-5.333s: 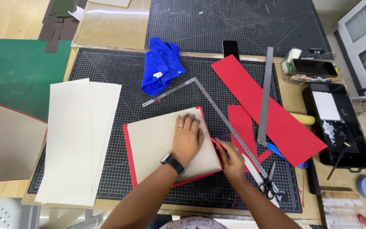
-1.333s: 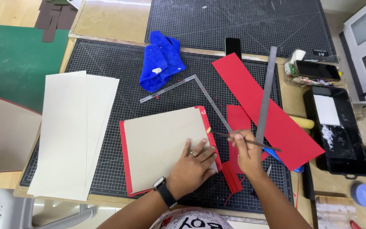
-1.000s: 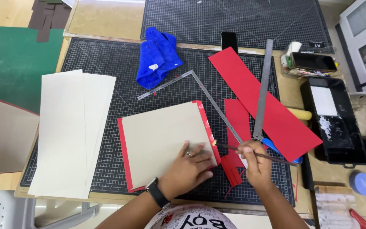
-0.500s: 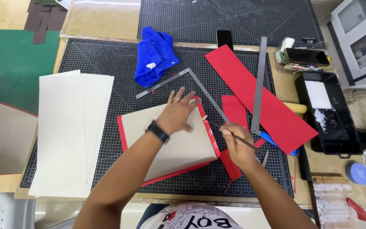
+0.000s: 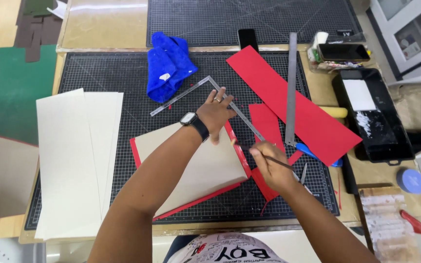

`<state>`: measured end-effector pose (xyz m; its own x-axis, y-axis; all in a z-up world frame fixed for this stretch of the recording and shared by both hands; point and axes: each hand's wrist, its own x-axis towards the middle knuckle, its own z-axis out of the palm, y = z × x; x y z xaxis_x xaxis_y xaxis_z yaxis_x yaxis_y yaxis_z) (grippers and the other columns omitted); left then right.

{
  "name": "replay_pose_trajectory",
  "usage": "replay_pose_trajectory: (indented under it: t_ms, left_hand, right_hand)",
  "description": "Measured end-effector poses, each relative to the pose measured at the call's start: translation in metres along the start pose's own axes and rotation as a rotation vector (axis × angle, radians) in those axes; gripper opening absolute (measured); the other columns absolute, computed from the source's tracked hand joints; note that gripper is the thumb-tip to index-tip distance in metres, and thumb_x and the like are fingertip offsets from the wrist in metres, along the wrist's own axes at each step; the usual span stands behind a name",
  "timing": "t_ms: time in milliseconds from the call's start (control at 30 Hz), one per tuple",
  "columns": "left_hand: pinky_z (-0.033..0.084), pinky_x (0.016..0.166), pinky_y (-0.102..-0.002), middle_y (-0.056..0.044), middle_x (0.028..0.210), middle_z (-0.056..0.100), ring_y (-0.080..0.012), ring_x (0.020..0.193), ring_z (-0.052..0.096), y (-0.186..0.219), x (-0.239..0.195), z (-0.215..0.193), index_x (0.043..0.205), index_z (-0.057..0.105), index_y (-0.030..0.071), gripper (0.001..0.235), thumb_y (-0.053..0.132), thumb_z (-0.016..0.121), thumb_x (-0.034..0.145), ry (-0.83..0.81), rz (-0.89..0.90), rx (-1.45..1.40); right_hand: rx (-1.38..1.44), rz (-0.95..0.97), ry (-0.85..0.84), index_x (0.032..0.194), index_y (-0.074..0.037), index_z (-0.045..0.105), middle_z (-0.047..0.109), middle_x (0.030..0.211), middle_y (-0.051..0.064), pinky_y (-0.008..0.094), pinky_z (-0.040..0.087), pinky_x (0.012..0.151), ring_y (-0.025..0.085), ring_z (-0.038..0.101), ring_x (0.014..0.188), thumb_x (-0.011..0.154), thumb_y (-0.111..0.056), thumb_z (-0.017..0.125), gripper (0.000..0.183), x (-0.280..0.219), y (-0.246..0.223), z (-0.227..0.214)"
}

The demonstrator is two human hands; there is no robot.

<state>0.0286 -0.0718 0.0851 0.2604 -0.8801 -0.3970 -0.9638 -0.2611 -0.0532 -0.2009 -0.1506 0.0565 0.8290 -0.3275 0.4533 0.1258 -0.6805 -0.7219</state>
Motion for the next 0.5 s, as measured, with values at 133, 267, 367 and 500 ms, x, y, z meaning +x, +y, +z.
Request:
replay_pose_trajectory:
  t_ms: [133,267,367,500]
  left_hand:
    - [0.001,0.122,-0.054,-0.013,0.163,0.028,-0.0471,0.151,0.005,0.001,0.018,0.022,0.143,0.054,0.026,0.117,0.034,0.101,0.037,0.039,0.019,0.042]
    - [-0.001,0.121,-0.055,-0.012,0.163,0.027,-0.0474,0.151,0.003,0.0,0.029,0.024,0.133,0.063,0.028,0.105,0.036,0.102,0.036,-0.017,0.049,0.036]
    - [0.0,0.122,-0.056,-0.013,0.163,0.028,-0.0485,0.151,0.002,0.003,0.018,0.006,0.129,0.066,0.025,0.097,0.032,0.102,0.039,-0.056,0.072,0.023]
    - [0.0,0.122,-0.057,-0.015,0.164,0.026,-0.0497,0.151,0.0,0.001,0.022,0.011,0.13,0.065,0.023,0.096,0.032,0.103,0.042,-0.119,0.071,0.008]
  right_hand:
    - [-0.009,0.081,-0.008,0.08,-0.01,0.069,0.067,0.065,0.01,0.039,0.054,0.065,0.034,0.069,0.067,0.1,-0.022,0.058,0.025,-0.038,0.011,-0.021]
    - [-0.013,0.091,0.039,0.082,-0.01,0.067,0.065,0.064,0.012,0.041,0.052,0.06,0.035,0.066,0.063,0.102,-0.023,0.052,0.029,-0.021,-0.006,-0.027]
    - [0.0,0.037,0.095,0.087,-0.008,0.068,0.065,0.069,0.013,0.042,0.053,0.063,0.037,0.067,0.068,0.102,-0.021,0.054,0.024,0.003,-0.015,-0.011]
    - [-0.051,0.025,0.05,0.082,-0.008,0.064,0.061,0.066,0.017,0.044,0.051,0.062,0.041,0.065,0.067,0.102,-0.024,0.057,0.027,-0.01,0.014,-0.004]
